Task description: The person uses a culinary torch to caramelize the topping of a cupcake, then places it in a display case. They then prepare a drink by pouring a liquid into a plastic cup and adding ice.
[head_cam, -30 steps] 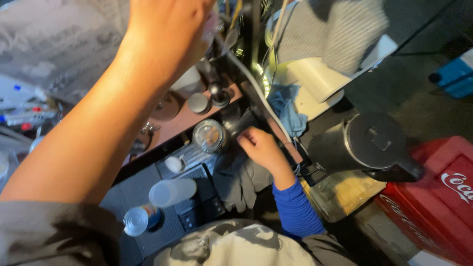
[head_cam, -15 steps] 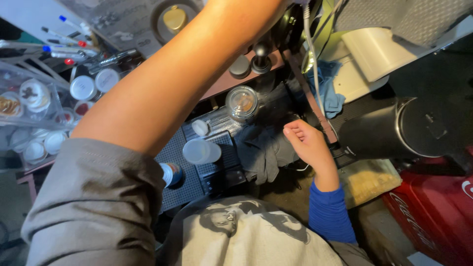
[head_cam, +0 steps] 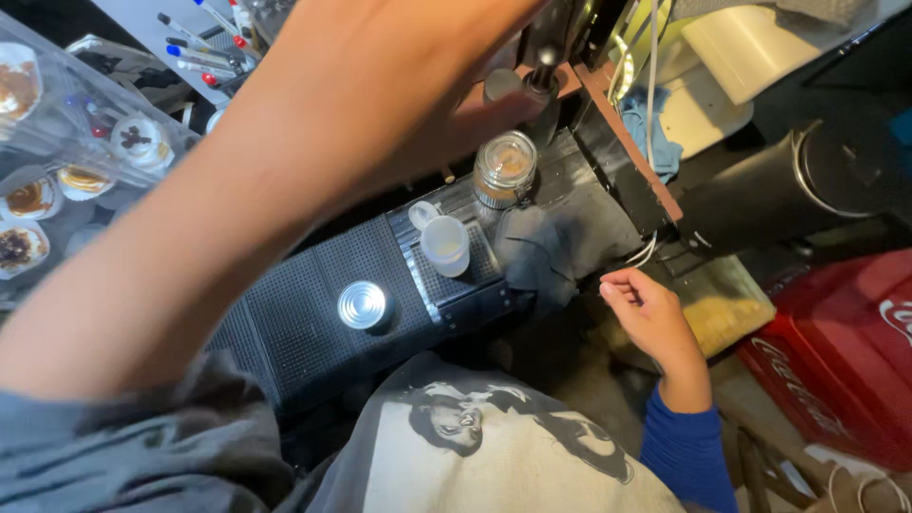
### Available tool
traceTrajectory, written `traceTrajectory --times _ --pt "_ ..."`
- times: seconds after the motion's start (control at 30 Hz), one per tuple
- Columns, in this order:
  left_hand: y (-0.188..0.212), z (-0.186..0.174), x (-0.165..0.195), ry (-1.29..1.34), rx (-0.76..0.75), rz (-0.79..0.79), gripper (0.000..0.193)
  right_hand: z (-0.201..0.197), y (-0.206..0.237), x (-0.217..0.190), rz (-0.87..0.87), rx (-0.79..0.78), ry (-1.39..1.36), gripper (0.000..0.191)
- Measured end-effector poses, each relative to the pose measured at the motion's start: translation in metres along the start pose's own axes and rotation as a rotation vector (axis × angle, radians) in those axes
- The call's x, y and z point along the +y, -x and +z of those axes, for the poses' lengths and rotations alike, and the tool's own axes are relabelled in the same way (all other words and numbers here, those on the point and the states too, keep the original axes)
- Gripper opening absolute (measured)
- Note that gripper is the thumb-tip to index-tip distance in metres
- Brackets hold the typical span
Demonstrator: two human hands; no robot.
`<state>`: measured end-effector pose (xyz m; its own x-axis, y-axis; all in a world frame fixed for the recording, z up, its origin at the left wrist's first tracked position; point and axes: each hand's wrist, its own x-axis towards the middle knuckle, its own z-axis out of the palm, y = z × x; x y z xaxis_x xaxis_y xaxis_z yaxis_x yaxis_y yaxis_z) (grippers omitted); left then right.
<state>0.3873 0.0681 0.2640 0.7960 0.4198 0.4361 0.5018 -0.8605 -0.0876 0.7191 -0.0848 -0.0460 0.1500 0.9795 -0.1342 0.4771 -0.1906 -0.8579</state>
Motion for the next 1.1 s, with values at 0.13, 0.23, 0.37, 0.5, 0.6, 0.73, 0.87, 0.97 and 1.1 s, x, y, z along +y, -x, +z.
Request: traceTrajectory --times 0.13,0.23,0.37,0.5,0.6,0.73,0.87,0.97,1.1 --pt "0.099 -0.03 0.026 0.147 0.181 -0.041 0.063 0.017 0.044 -0.025 -0.012 -0.038 0.021 0.024" --pt "0.154 -0.005 0.047 0.349 0.131 -0.197 0.061 0.035 0.075 -0.049 -0.077 -0.066 0.023 0.025" --pt "0.207 0.058 0.075 0.617 0.179 -0.32 0.043 0.055 0.113 -0.073 -0.115 -0.079 0.102 0.027" --pt "0.231 0.103 0.107 0.833 0.13 -0.353 0.029 0.064 0.146 -0.081 -0.088 -0.089 0.163 0.03" --pt "0.227 0.116 0.131 0.901 0.004 -0.227 0.028 0.063 0.171 -0.076 -0.121 -0.031 0.159 0.033" --pt "0.202 0.126 0.147 0.921 -0.218 -0.063 0.03 0.059 0.208 -0.06 -0.082 0.126 0.125 0.031" --pt "0.17 0.15 0.172 0.907 -0.388 -0.04 0.031 0.044 0.239 -0.031 -0.101 0.231 0.067 0.031" --pt "0.137 0.177 0.206 0.949 -0.392 0.045 0.026 0.027 0.262 -0.006 -0.076 0.362 0.045 0.03" --pt "0.078 0.212 0.263 0.793 -0.587 0.138 0.025 -0.001 0.289 0.03 -0.026 0.507 0.091 0.03"
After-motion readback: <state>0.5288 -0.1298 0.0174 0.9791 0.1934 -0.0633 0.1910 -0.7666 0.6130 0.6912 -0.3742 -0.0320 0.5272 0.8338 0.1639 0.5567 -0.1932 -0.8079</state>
